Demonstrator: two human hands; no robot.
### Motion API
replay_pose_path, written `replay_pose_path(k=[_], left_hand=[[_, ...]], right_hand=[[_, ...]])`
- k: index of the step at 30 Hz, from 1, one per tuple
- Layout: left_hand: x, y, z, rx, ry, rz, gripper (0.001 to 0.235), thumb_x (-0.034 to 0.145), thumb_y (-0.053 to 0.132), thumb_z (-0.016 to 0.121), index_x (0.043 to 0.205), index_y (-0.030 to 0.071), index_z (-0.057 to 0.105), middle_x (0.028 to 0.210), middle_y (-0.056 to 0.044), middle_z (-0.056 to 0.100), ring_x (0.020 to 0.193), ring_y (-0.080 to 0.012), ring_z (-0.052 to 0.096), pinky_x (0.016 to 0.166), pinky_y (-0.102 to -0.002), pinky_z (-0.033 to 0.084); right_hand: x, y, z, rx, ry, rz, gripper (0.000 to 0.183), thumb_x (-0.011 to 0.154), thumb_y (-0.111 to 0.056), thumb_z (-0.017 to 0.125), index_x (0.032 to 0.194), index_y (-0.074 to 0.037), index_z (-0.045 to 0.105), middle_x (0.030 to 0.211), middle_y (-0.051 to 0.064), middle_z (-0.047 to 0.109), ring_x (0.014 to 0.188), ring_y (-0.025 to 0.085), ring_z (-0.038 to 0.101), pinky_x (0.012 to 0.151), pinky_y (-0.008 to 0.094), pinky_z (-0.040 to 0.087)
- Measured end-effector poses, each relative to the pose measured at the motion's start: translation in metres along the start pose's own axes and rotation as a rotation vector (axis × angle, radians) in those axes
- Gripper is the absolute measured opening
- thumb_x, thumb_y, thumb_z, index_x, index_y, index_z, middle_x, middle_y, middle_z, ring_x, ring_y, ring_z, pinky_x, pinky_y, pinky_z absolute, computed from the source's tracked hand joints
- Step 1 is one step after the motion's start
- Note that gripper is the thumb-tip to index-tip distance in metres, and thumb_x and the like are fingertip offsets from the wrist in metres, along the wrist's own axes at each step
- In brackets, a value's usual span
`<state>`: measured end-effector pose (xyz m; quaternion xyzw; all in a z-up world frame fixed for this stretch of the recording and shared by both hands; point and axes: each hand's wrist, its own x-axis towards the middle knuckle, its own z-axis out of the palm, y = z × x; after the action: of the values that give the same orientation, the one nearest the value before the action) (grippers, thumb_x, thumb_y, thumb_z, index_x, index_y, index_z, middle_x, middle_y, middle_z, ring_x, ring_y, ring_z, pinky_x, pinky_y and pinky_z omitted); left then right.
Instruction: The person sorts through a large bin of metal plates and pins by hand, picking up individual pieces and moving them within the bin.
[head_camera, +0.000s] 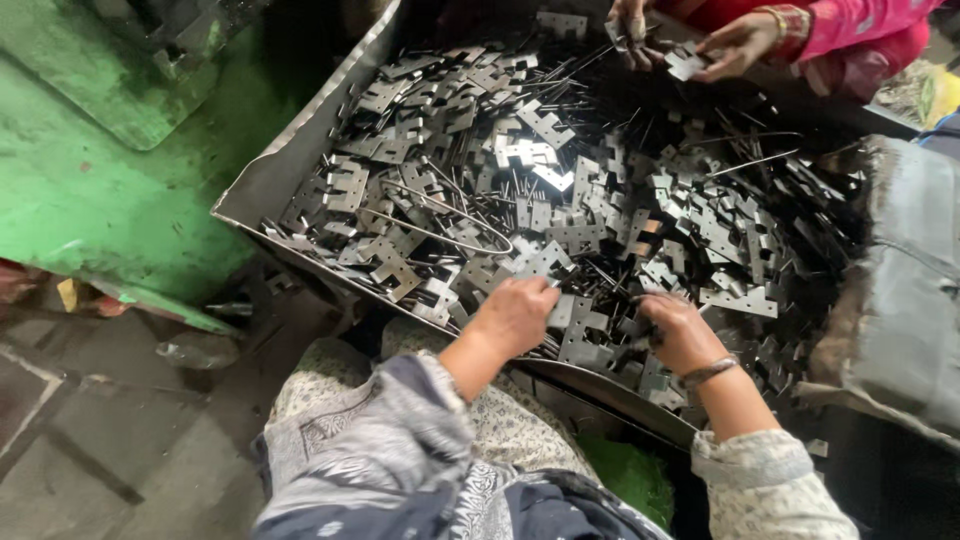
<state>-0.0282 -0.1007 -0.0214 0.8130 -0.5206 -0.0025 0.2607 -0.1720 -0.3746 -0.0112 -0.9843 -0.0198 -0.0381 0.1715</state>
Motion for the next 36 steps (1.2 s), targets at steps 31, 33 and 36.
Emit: replay_pose_path(k=[31,33,36], left_hand=[[0.019,0.082,0.000,-2.423,0.238,-1.111,0.033,0.101,0.021,0.039,0.111,0.001,0.064,0.098,-0.017,0.073,0.093,-0.0273,0.071,0.091,-0.041,0.060],[0.021,0.099,0.020,-2.404,0.302,-0.891,0.046,0.102,0.051,0.044,0.110,0.009,0.063,0.104,-0.009,0.072,0.098,-0.0235,0.068,0.092,-0.039,0.056],[0.020,0.112,0.043,-2.025,0.150,-0.721,0.042,0.115,0.047,0.058,0.115,0.006,0.055,0.102,-0.010,0.059,0.095,-0.0269,0.056,0.081,-0.044,0.046]], right_hand=[[-0.064,-0.061,0.035,0.763,0.381,0.343,0.052,0.092,0.004,0.063,0.143,-0.006,0.060,0.133,0.007,0.070,0.098,0.012,0.066,0.087,0.026,0.055],[-0.056,-0.088,0.039,0.581,0.430,-0.070,0.056,0.088,0.005,0.070,0.143,0.000,0.056,0.139,0.016,0.064,0.122,0.027,0.062,0.103,0.036,0.049],[-0.057,-0.095,0.017,0.214,0.483,-0.058,0.047,0.091,-0.007,0.070,0.135,0.001,0.058,0.129,0.017,0.066,0.111,0.028,0.069,0.093,0.034,0.057]])
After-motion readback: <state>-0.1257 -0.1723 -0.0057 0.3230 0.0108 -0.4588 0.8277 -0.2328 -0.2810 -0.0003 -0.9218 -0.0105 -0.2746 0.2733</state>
